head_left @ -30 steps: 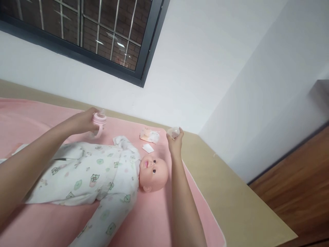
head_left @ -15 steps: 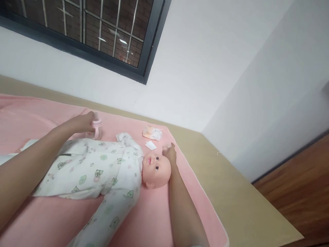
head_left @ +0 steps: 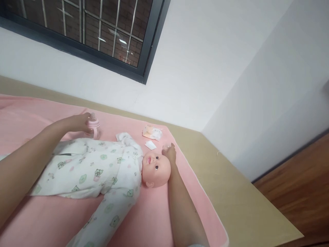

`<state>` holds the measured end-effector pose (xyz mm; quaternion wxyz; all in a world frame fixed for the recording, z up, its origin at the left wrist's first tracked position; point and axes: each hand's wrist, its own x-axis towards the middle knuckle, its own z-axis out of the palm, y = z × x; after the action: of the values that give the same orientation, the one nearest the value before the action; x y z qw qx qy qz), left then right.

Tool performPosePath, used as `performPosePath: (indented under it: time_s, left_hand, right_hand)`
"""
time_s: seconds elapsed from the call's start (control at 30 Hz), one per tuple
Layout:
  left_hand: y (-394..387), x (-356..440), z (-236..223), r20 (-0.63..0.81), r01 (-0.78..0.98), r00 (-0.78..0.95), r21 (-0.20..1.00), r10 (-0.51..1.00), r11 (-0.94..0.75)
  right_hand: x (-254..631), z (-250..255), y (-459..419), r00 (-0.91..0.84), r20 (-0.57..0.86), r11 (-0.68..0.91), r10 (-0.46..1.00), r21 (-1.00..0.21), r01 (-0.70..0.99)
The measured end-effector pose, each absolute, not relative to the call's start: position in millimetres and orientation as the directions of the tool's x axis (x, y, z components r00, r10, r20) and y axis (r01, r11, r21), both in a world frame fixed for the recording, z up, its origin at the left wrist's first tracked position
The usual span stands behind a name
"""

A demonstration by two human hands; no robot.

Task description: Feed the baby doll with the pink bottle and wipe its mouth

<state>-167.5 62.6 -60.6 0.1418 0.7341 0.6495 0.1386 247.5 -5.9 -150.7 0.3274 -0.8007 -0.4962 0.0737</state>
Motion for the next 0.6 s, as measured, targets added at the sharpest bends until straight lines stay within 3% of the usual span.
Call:
performPosePath:
  time_s: [0.2,0.37,0.47,0.5,0.6]
  left_hand:
    - [63.4,-178.7,-41.6,-0.014,0.958,0.018,0.286,1.000,-0.013]
    - [27.5,-141.7,-10.8,0.366,0.960,0.050,0.238,0.929,-0.145]
    - [-0.1,-92.6,-2.2,0.445,0.881,0.246,0.269,0.861,-0.390]
    - [-6.4,-75.5,-1.3,0.431,0.833,0.322,0.294,0.843,-0.469]
    - [-13.5,-30.1,-1.3,0.180,0.709,0.560,0.401,0.808,-0.580]
  right_hand:
    - [245.6,-153.1,-6.0,0.504,0.243,-0.279,0.829,-0.602,0.748]
    - [242.2,-151.5,-3.6,0.514,0.263,-0.262,0.816,-0.625,0.735]
    - [240.7,-149.2,-2.2,0.510,0.281,-0.241,0.813,-0.634,0.734]
    - [240.3,-148.5,-2.1,0.505,0.294,-0.229,0.812,-0.635,0.738]
    - [239.3,-147.4,-3.5,0.488,0.376,-0.173,0.788,-0.626,0.761]
